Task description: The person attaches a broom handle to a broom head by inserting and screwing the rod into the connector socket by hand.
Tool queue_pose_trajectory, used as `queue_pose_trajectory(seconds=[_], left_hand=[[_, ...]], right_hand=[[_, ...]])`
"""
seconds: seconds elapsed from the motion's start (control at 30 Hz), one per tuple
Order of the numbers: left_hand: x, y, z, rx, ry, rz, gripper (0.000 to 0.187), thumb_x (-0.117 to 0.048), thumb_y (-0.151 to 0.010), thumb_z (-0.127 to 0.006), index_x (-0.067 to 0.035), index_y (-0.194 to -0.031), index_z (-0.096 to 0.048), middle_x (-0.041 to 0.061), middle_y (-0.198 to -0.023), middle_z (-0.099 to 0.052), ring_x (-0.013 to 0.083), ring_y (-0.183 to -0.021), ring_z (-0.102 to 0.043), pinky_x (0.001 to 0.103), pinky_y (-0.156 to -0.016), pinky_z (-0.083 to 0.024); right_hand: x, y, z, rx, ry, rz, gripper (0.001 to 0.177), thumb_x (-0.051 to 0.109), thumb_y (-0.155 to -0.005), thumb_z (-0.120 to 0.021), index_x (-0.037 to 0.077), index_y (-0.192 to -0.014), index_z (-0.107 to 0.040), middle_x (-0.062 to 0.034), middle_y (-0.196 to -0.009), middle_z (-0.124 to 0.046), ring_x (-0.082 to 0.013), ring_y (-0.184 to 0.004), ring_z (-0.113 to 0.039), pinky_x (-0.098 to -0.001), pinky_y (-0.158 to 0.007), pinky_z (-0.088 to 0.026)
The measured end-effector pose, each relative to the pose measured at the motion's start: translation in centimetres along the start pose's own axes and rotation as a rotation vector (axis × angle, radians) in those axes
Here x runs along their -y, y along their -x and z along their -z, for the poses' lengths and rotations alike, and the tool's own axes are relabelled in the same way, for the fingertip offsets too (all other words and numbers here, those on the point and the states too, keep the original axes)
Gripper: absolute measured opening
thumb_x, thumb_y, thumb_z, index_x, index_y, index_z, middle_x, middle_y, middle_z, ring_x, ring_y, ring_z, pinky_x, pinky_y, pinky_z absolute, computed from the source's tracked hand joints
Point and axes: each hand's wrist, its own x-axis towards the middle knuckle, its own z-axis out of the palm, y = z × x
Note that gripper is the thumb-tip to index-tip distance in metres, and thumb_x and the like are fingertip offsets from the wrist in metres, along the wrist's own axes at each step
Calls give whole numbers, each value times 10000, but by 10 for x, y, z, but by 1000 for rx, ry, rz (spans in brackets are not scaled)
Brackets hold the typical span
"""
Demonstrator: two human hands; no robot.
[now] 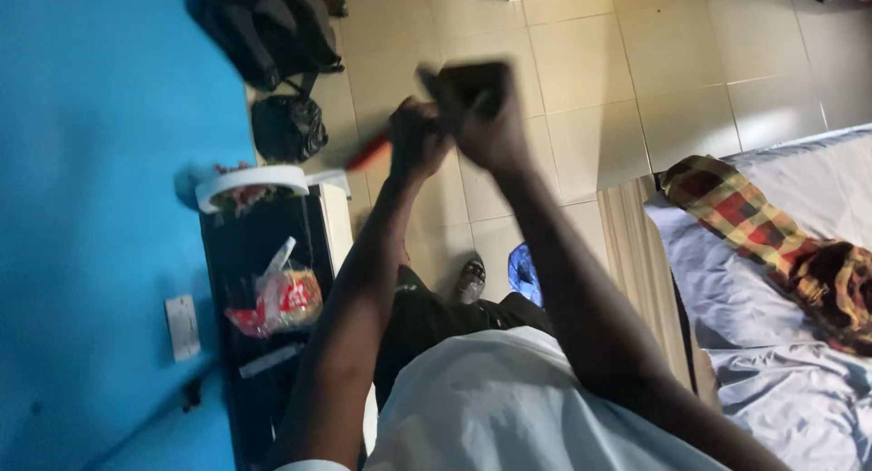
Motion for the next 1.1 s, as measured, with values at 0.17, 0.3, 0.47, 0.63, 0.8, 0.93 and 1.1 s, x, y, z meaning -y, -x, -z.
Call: queue_pose_trajectory(seconds=[0.17, 0.3, 0.47, 0.63, 0.8, 0.93, 1.1], left_hand=[[-79, -12, 17, -41, 100, 51, 335, -305, -882, -697, -110, -641, -571, 115, -607, -561, 314, -604, -604, 448, -714, -530], [-99, -19, 37, 78, -23, 139, 302, -346, -871, -695, -121, -679, -636, 118, -657, -607, 314, -654, -645, 457, -620, -506], [-45, -15, 33, -97, -48, -83, 249, -339, -757, -735, -105, -796, -656, 136, -792, -661, 367, -829, -669, 467, -748, -539], [50, 38, 7, 4, -56, 100, 412, -288, -833, -748, 19, -1095, -664, 235, -1035, -687, 409, -1041, -623, 459, -863, -489], [30, 45, 12, -62, 714, 457, 276, -340, -943, -603, -148, -1119, -694, 75, -1133, -742, 244, -1140, -676, 373, -1116, -462], [-21, 11, 38, 77, 131, 473, 285, -325, -875, -712, -42, -893, -689, 192, -858, -716, 338, -874, -705, 437, -727, -556], [-78, 4, 64, 132, 205, 254, 364, -297, -793, -757, -29, -624, -577, 190, -597, -621, 343, -600, -669, 469, -582, -508]], right_hand=[[74, 1, 33, -82, -204, 45, 448, 252, -1046, -738, 86, -658, -586, 39, -558, -517, -72, -476, -518, -281, -455, -369], [86, 10, 35, -74, -373, 166, 463, 242, -1099, -710, 70, -709, -528, 25, -594, -439, -83, -439, -417, -263, -436, -274], [50, 12, 17, -136, -222, 194, 466, 214, -1104, -687, 45, -704, -515, 28, -635, -441, -71, -557, -405, -285, -515, -278], [-19, 25, -36, 105, 95, 280, 228, 35, -925, -688, -9, -740, -562, -101, -624, -431, -82, -622, -383, -309, -526, -372], [-10, 36, -49, 61, 180, 224, 354, 148, -942, -732, -9, -671, -567, -106, -557, -412, -109, -507, -341, -326, -470, -338], [41, 11, -22, 85, 153, 90, 529, 244, -1048, -727, 50, -582, -569, -28, -506, -418, -86, -482, -358, -302, -469, -312], [100, 11, -8, -78, -31, 68, 549, 296, -1083, -706, 84, -601, -549, 56, -518, -458, -50, -453, -447, -264, -460, -318]])
